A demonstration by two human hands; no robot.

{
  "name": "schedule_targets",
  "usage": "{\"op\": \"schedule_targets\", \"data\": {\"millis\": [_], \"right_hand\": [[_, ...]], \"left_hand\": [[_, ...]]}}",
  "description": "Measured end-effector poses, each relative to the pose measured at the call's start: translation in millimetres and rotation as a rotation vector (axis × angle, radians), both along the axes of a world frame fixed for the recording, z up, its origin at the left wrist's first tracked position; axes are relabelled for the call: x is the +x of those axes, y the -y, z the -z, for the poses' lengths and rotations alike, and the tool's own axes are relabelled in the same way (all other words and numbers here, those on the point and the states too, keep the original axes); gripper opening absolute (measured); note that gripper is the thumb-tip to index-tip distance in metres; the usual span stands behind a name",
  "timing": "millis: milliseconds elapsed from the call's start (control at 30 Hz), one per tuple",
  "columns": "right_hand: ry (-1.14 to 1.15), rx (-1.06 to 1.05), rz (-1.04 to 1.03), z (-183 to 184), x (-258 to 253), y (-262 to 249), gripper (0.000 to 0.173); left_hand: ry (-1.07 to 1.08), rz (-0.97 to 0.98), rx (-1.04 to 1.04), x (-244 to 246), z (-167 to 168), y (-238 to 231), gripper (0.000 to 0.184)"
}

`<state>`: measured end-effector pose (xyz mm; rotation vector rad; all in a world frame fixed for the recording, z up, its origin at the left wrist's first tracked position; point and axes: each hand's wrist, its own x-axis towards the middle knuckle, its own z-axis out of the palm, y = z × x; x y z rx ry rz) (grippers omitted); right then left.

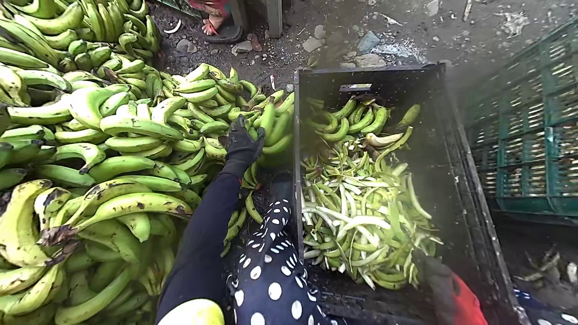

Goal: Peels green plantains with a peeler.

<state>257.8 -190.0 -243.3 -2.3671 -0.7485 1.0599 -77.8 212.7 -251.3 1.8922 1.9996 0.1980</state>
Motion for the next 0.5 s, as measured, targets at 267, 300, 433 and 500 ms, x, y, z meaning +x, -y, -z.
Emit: {"op": "schedule_targets", "data": {"millis": [267,300,433,500], "right_hand": [[0.065,-0.007,-0.006,-5.5,-6.4,-5.1,0.05],[0.069,-0.015,-0.016,-5.5,-6.1,-5.9,0.05],[0.09,0.014,-0.012,1.1,-5.9,-6.2,0.049],[0.092,0.039,0.009,4.2,-4.7,-6.5,0.051]], "left_hand": [[-0.228,0.099,-0.002,22.4,-99.4,10.9,0.078],[-0.258,0.105,0.006,25.3,-115.7,14.8,0.078],[-0.335,0.161,0.068,49.6,-187.8,38.6,0.076],[-0.396,0.173,0.097,66.8,-227.1,52.6,0.08]]}}
